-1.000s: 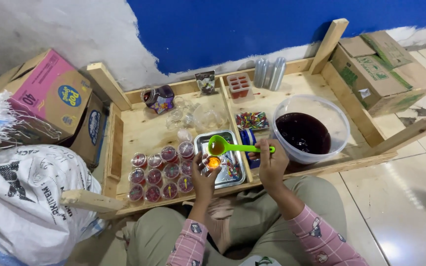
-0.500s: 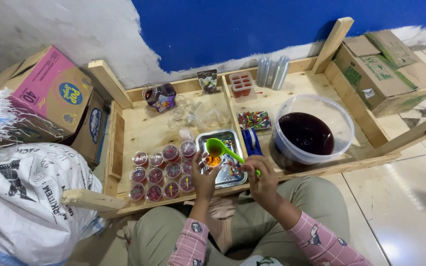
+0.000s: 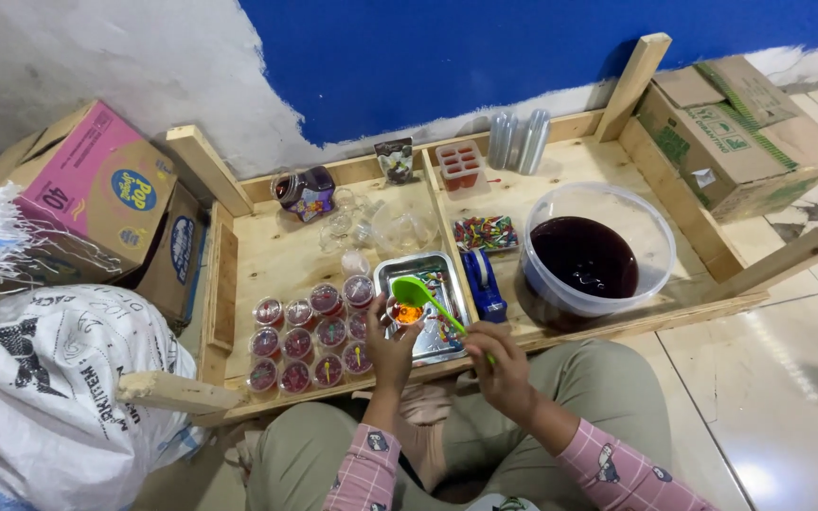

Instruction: The person fills plastic cups with dark liquid from a large container using a green ladle and places small jelly cubes into the cups.

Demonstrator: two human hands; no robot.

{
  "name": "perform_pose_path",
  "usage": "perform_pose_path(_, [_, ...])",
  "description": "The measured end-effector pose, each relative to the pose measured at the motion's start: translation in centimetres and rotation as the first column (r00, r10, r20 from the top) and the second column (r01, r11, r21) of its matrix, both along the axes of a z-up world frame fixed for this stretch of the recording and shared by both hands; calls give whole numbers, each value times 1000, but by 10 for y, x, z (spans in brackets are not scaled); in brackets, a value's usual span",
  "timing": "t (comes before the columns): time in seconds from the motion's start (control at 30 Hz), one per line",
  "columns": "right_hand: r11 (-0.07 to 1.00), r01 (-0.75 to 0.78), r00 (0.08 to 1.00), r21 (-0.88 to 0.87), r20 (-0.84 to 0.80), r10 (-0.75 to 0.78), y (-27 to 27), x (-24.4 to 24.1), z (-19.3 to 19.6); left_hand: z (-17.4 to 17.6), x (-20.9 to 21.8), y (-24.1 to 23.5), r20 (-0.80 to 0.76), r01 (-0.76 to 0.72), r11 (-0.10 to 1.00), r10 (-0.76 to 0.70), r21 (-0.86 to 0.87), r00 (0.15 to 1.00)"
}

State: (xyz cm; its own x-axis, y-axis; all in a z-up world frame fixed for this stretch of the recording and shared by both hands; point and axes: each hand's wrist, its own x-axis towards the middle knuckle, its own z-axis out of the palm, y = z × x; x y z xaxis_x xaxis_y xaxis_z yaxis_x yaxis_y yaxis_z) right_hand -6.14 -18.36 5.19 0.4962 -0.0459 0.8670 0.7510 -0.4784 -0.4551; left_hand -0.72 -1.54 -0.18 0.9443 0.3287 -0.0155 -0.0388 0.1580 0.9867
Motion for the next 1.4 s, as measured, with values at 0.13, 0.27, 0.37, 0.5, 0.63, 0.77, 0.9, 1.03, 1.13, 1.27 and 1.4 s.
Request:
perform_pose_path(0.13, [936, -33, 979, 351, -176, 101, -11, 9, 23, -5, 3, -5, -18, 1, 1000, -1, 4, 1000])
perform_pose_path(0.27, [782, 134, 931, 609, -347, 111, -28, 14, 28, 0, 4, -13, -23, 52, 996, -50, 75, 998])
perform_pose_path(0.37, [730, 204, 927, 653, -369, 70, -46, 16, 33, 16, 0, -29, -22, 79, 990, -77, 120, 997])
perform_pose_path(0.5, [782, 341, 932, 522, -293, -212, -81, 24, 49, 33, 1, -53, -10, 125, 983, -125, 138, 992])
perform_pose_path(0.63, [782, 292, 955, 551, -203, -214, -116, 27, 54, 30, 8, -80, -25, 185, 975, -183, 125, 983])
perform_pose_path(0.77, [855, 401, 915, 328, -96, -392, -142, 29, 55, 32, 16, -103, -19, 261, 957, -260, 126, 965])
perform_pose_path(0.9, [851, 480, 875, 216, -44, -482, -161, 36, 36, 43, 18, -122, -58, 315, 924, -310, 217, 949])
perform_pose_path(1.03, [819, 561, 828, 121, -46, -559, -170, 40, 20, 54, 16, -138, -43, 341, 909, -341, 239, 939])
perform_pose_path(1.13, [794, 608, 793, 8, -56, -607, -176, 42, 12, 48, 16, -150, -17, 340, 905, -347, 255, 938])
perform_pose_path(1.27, [719, 669, 722, -185, -68, -689, -186, 46, -10, 43, 17, -159, -33, 348, 899, -352, 266, 935])
perform_pose_path(1.4, [729, 664, 716, -163, -143, -684, -192, 50, -23, 45, 15, -163, -63, 381, 900, -376, 214, 924])
